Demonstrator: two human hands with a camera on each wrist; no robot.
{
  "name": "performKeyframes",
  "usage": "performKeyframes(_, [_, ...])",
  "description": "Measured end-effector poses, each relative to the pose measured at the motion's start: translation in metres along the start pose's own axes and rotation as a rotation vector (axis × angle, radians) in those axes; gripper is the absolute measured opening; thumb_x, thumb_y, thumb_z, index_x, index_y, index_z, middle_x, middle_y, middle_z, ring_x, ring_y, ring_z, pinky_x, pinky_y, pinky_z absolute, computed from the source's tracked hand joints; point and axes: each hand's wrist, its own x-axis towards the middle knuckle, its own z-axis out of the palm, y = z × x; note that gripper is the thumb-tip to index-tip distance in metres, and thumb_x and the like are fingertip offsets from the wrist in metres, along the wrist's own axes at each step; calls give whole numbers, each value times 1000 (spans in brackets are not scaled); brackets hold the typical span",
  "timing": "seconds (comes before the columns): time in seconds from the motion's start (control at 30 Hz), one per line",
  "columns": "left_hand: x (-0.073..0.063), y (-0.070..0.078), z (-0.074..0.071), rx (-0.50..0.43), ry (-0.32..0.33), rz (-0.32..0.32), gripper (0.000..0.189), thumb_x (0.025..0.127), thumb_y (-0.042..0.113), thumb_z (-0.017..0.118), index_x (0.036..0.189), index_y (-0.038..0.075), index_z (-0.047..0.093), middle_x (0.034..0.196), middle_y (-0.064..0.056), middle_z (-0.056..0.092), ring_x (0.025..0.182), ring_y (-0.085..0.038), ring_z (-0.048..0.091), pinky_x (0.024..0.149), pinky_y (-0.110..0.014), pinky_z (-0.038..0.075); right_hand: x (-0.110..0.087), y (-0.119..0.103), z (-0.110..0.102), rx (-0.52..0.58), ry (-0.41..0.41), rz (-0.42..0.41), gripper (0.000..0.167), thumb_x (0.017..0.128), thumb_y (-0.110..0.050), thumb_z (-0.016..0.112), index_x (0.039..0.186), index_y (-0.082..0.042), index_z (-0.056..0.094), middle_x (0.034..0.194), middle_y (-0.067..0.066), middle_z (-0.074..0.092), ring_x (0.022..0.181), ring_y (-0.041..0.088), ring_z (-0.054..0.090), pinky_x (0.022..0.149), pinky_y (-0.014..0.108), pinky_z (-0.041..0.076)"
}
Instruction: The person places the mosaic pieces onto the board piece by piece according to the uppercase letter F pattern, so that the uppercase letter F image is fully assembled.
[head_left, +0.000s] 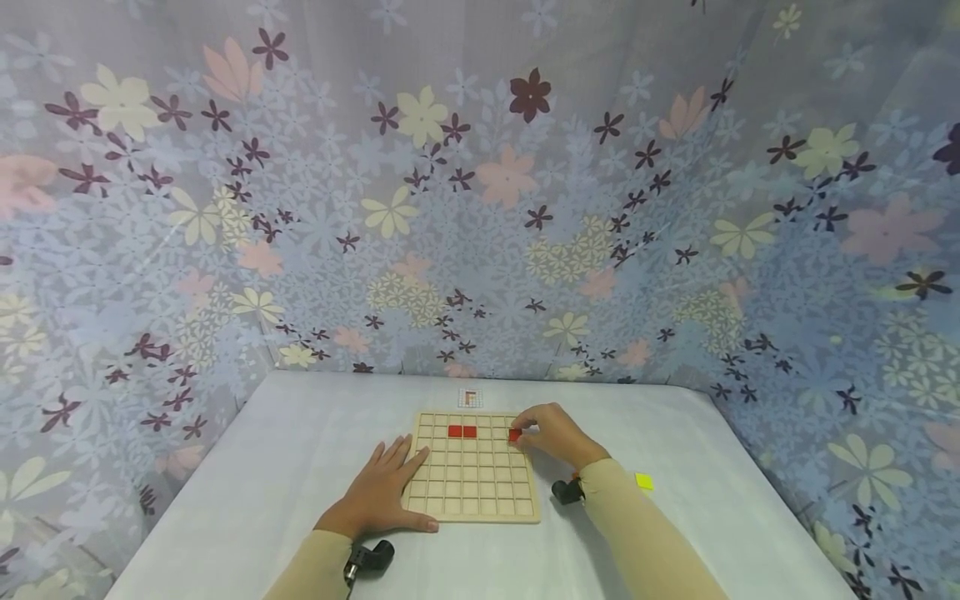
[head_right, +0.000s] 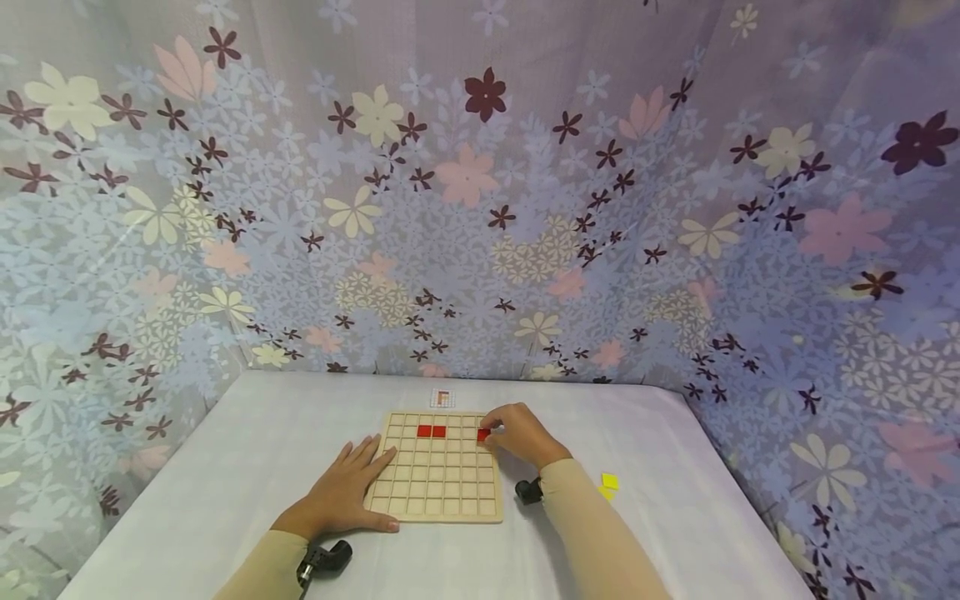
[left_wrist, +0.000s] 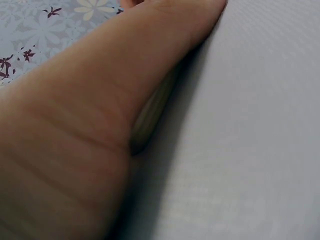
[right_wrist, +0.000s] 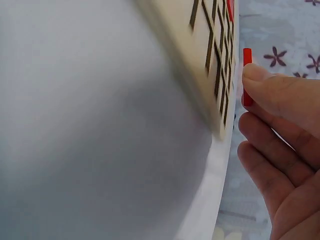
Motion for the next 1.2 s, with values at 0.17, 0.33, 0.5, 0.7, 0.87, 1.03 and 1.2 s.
performKeyframes(0.17, [1, 2, -4, -1, 12, 9, 128, 69, 92, 68, 163, 10, 40, 167, -26, 28, 155, -43, 23, 123, -63, 13, 14, -10, 9, 26, -18, -38, 26, 91, -11, 84, 117, -8, 81, 111, 0, 76, 113, 26, 69, 98, 46, 55])
performKeyframes(0.33, [0, 6, -7, -27, -2, 16, 127, 70, 91, 69, 163, 9, 41, 167, -27, 27, 154, -44, 23, 123, -64, 13, 21, -17, 17, 49, -38, -73, 28, 92, -7, 82, 119, -3, 79, 114, 5, 76, 112, 28, 70, 96, 42, 57])
performKeyframes(0.5, [1, 6, -8, -7, -6, 7, 128, 70, 92, 68, 163, 9, 40, 167, -27, 27, 155, -44, 23, 123, -63, 13, 29, -24, 23, 25, -44, -129, 27, 93, -7, 81, 120, 0, 78, 115, 9, 76, 110, 28, 71, 93, 42, 58])
performKeyframes(0.7, [2, 4, -7, -6, -5, -3, 128, 70, 92, 67, 164, 11, 40, 168, -25, 26, 155, -42, 22, 124, -61, 11, 38, -28, 31, -30, -18, -142, 24, 92, -2, 82, 116, 0, 79, 111, 8, 77, 108, 26, 72, 94, 41, 58])
performKeyframes(0.87, [1, 3, -6, -10, -6, -2, 129, 69, 93, 66, 164, 10, 40, 168, -25, 26, 155, -42, 22, 123, -62, 11, 40, -30, 35, -46, -11, -135, 25, 90, 0, 83, 114, 0, 79, 110, 8, 77, 108, 26, 71, 96, 42, 56])
performKeyframes(1.03, [1, 3, -5, -17, -7, -5, 129, 69, 93, 67, 164, 10, 40, 168, -25, 26, 155, -43, 21, 123, -62, 11, 36, -31, 37, -40, -23, -111, 28, 92, -3, 82, 119, 1, 77, 114, 10, 76, 110, 27, 71, 96, 41, 57])
performKeyframes(1.2, [0, 3, -5, -8, -9, -10, 129, 69, 93, 66, 164, 10, 40, 168, -25, 26, 155, -42, 21, 124, -61, 11, 34, -30, 37, -25, -22, -93, 27, 94, -3, 80, 121, 0, 77, 117, 10, 76, 113, 27, 70, 97, 41, 56])
